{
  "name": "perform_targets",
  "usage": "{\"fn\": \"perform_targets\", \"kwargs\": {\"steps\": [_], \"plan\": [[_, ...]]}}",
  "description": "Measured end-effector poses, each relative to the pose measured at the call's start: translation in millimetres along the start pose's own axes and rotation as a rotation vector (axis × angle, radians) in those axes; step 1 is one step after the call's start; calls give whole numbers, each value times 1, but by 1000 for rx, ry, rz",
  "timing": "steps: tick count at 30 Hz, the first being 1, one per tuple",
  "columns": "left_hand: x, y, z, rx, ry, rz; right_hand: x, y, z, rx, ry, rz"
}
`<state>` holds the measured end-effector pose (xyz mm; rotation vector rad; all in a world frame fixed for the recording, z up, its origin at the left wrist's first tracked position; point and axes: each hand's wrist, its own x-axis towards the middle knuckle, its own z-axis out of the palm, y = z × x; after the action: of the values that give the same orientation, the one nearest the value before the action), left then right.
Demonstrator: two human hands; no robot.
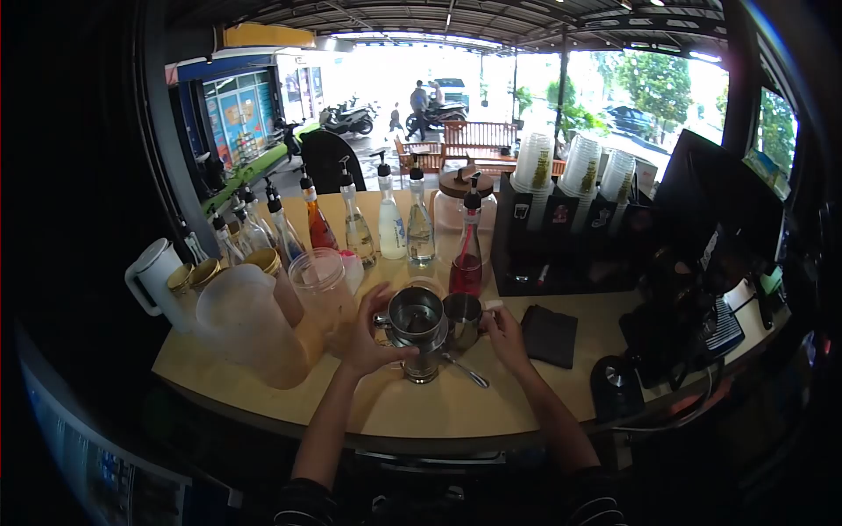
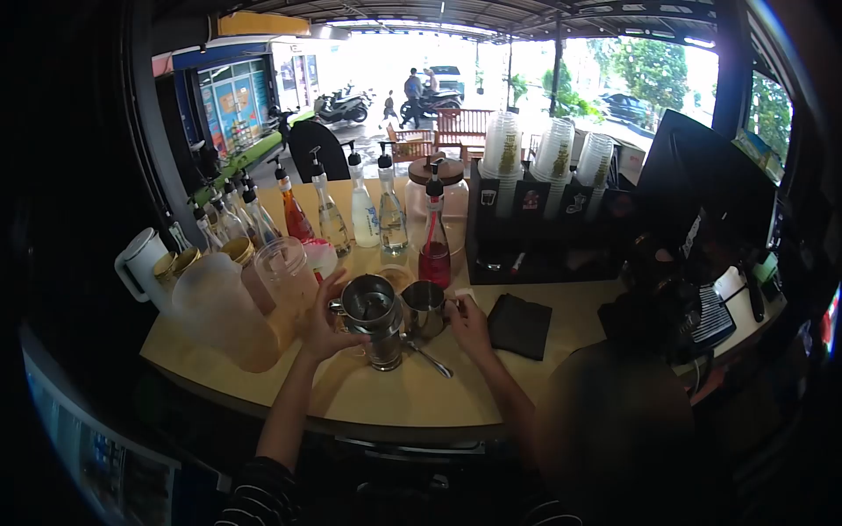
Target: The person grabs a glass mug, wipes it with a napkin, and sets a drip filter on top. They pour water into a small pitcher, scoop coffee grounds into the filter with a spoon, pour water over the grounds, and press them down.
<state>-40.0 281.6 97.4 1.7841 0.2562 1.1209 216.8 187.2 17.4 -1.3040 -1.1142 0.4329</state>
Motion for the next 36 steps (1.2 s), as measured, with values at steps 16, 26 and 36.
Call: {"fn": "perform_targets", "kwargs": {"steps": [16,26,36], "plan": [[-10,0,10,112,35,-108,-3,0,5,303,16,92],[-15,-1,10,1,-51,-258,-8,-54,-13,579,105,145],[-7,5,11,-44,-113,-193,17,-171,-33,490,-35,23]]}}
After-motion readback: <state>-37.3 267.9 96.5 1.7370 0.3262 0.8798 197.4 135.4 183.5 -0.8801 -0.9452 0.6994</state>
